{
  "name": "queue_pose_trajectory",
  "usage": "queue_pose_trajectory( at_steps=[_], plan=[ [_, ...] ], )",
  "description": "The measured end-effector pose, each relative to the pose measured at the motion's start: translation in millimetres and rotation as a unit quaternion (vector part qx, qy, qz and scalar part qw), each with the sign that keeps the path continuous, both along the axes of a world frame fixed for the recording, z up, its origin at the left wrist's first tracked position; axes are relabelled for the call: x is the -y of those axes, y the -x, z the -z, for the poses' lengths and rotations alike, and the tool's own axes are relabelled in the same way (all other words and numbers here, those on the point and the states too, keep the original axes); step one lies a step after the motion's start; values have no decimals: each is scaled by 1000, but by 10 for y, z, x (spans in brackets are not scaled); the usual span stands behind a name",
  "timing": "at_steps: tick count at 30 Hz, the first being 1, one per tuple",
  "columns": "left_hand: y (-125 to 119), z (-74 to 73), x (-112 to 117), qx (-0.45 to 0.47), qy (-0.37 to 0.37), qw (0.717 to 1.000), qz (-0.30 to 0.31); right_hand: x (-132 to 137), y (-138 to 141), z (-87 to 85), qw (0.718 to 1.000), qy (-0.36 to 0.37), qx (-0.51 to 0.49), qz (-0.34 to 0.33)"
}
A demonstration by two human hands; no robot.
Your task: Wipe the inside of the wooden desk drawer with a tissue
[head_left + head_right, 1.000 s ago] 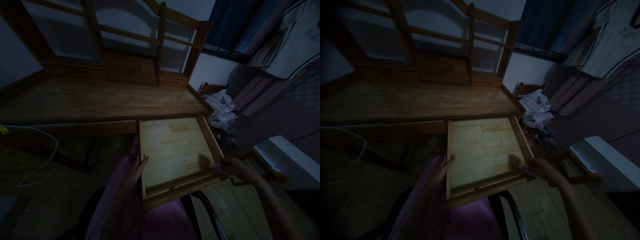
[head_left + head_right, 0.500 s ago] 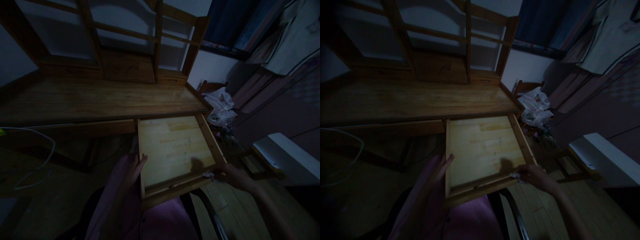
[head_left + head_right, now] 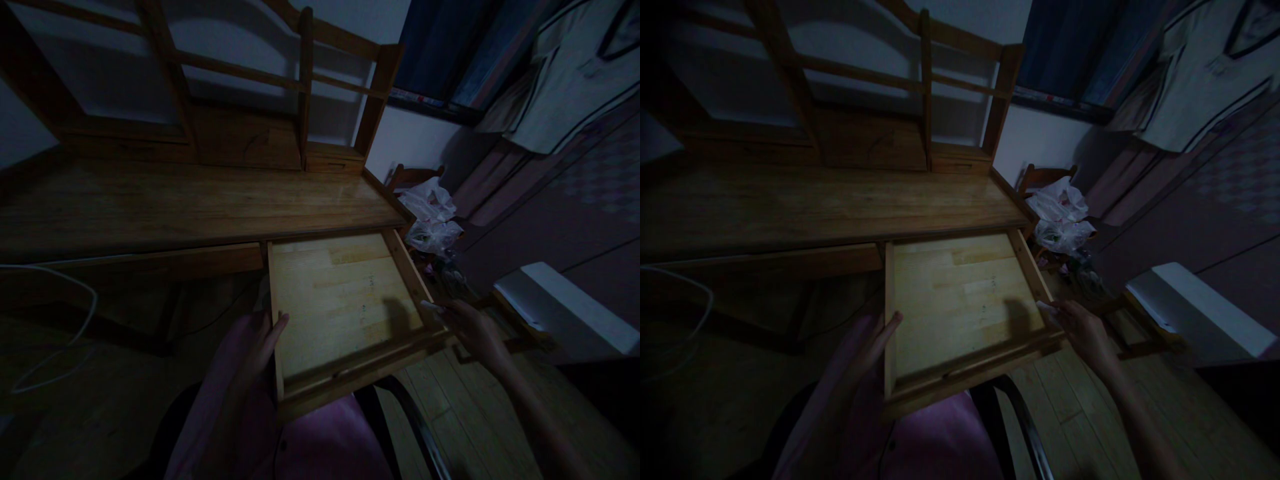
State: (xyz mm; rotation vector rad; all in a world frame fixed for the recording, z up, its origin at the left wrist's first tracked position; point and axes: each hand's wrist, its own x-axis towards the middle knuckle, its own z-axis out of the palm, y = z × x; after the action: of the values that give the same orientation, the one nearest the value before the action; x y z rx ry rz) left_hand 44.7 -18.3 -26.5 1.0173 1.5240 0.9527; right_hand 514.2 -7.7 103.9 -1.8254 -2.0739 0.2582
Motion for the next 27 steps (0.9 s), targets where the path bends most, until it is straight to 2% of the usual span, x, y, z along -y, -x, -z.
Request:
queue_pose_trajectory(
  at_steps=[5, 8, 10, 14, 17, 21, 27],
  plan=[
    [-2, 8, 2, 34, 11, 999, 1, -63, -259, 119, 999, 11, 51, 12],
    [-7, -13, 9, 34, 3, 999, 3, -115, -412, 220, 996, 61, 52, 24],
    [-5, -21, 14, 27, 15, 1000, 1, -121, -441, 249, 993, 114, 12, 11],
    [4, -5, 15, 35, 20, 999, 4, -49, -271, 174, 962, 242, -104, -77],
    [5, 20, 7, 29, 12, 1000, -1, 28, -53, 74, 935, 305, -123, -132],
    [-5, 37, -6, 25, 7, 1000, -4, 87, 142, 32, 936, 306, -95, -147],
    [-4, 30, -4, 58, 7, 998, -5, 62, 264, 229, 941, 285, -99, -154]
  ],
)
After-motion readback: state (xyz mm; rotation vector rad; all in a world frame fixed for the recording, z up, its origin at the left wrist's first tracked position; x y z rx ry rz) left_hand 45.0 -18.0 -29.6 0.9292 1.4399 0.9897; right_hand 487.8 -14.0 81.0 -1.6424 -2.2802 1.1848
